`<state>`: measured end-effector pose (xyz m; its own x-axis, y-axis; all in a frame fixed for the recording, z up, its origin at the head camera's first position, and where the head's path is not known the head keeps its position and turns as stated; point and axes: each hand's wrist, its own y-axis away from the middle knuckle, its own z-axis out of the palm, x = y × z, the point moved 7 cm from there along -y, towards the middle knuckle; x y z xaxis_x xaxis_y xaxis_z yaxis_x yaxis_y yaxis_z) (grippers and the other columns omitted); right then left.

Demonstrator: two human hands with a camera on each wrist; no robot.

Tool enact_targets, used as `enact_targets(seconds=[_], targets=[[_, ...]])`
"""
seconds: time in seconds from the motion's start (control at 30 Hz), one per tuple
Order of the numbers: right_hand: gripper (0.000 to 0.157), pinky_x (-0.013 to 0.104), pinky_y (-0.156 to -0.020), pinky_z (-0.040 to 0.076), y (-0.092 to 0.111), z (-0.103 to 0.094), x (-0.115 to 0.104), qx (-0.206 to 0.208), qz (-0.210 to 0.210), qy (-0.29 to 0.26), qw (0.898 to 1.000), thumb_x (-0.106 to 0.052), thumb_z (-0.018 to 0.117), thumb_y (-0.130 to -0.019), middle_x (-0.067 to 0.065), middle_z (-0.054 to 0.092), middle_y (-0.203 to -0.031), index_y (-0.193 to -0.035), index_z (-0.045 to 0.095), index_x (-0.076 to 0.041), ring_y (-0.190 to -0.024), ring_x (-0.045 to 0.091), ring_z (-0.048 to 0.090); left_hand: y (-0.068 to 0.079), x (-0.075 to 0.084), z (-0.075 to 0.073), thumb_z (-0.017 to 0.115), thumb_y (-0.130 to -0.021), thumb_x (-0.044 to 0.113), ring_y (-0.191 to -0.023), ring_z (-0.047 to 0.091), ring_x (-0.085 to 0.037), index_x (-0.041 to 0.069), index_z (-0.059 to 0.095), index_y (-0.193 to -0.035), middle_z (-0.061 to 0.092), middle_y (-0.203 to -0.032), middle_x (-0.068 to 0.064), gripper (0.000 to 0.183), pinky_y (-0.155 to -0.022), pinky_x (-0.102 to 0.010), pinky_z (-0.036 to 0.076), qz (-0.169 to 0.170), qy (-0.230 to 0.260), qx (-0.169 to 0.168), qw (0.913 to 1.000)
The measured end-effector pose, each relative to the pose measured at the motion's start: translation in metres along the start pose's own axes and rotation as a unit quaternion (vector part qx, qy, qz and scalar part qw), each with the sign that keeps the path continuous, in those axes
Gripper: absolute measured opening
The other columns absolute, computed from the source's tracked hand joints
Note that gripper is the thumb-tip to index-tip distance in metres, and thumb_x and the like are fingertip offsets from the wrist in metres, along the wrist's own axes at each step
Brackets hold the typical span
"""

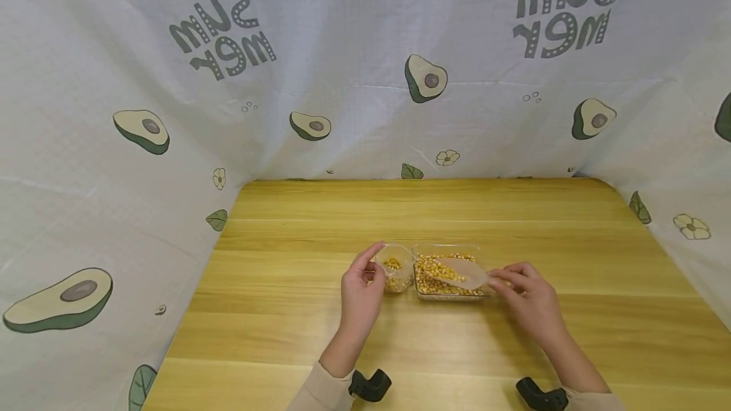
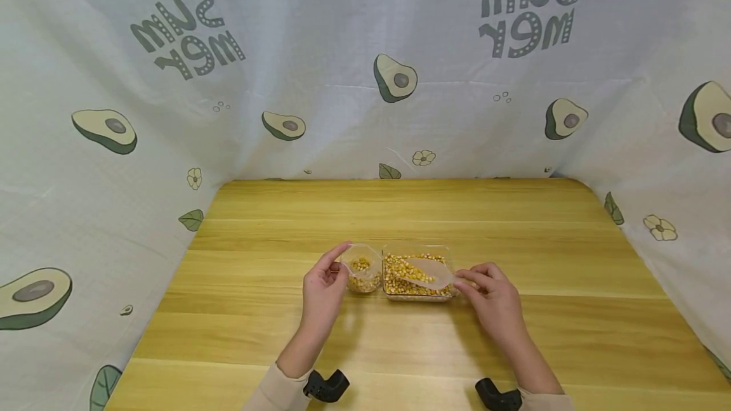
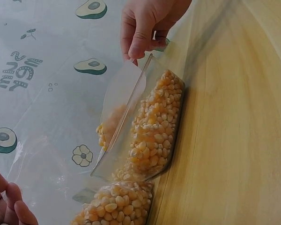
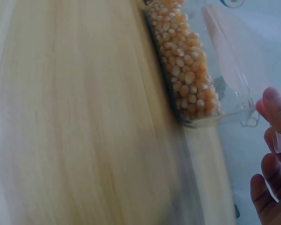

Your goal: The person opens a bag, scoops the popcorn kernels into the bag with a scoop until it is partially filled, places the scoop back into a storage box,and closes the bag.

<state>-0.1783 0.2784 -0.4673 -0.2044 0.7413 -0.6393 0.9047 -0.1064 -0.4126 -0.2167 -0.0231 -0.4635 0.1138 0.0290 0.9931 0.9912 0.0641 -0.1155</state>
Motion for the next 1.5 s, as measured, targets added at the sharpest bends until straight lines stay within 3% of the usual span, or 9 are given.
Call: enact_targets(seconds=[0.43,0.7,0.93,1.23,1.5], targets=[[0.012,0.014,-0.054,0.037,-0.002,-0.009,-0.005,0.01,-0.013,-0.007,1.0,-0.004,0.077,-0.084,0.0,0.057,-0.096,-0.096,0.078,-0.004,-0.067,-0.003,0.042,0.0,0.003,-0.001,0.053,-0.095,-0.003,-0.072,0.053,-0.01,0.024,0.069,-0.127,0.065,-0.116,-0.012,0.044,-0.052,-0.016,0.037,0.002,-0.004,0.0,1.0],[0.013,0.017,-0.05,0.035,-0.009,-0.012,-0.018,0.007,-0.022,-0.022,0.999,-0.005,0.076,-0.085,-0.007,0.055,-0.098,-0.098,0.078,-0.006,-0.069,-0.003,0.043,-0.001,0.003,-0.001,0.052,-0.095,-0.004,-0.073,0.052,-0.01,0.023,0.069,-0.128,0.063,-0.125,-0.014,0.044,-0.052,-0.017,0.037,0.005,-0.001,-0.003,1.0],[0.014,0.016,-0.052,0.036,-0.015,-0.015,-0.029,0.013,-0.032,-0.031,0.999,-0.002,0.075,-0.085,-0.006,0.054,-0.096,-0.098,0.078,-0.006,-0.071,-0.004,0.043,-0.001,0.003,-0.001,0.052,-0.095,-0.004,-0.075,0.052,-0.011,0.021,0.068,-0.128,0.062,-0.129,-0.01,0.045,-0.053,-0.016,0.036,0.006,0.001,-0.004,1.0],[0.015,0.013,-0.059,0.038,-0.02,-0.022,-0.042,0.033,-0.063,-0.04,0.997,0.004,0.074,-0.083,-0.017,0.052,-0.096,-0.096,0.077,-0.003,-0.072,-0.006,0.044,0.0,0.004,0.0,0.052,-0.095,-0.004,-0.075,0.052,-0.01,0.019,0.068,-0.129,0.062,-0.131,-0.008,0.043,-0.052,-0.016,0.036,0.012,0.003,-0.005,0.9999],[0.016,0.011,-0.063,0.039,-0.023,-0.021,-0.052,0.03,-0.079,-0.051,0.995,0.005,0.074,-0.083,-0.017,0.053,-0.098,-0.096,0.077,-0.003,-0.074,-0.005,0.046,0.0,0.003,0.0,0.052,-0.095,-0.005,-0.076,0.052,-0.01,0.01,0.067,-0.13,0.062,-0.132,-0.009,0.041,-0.055,-0.016,0.038,0.017,0.007,-0.008,0.9998]])
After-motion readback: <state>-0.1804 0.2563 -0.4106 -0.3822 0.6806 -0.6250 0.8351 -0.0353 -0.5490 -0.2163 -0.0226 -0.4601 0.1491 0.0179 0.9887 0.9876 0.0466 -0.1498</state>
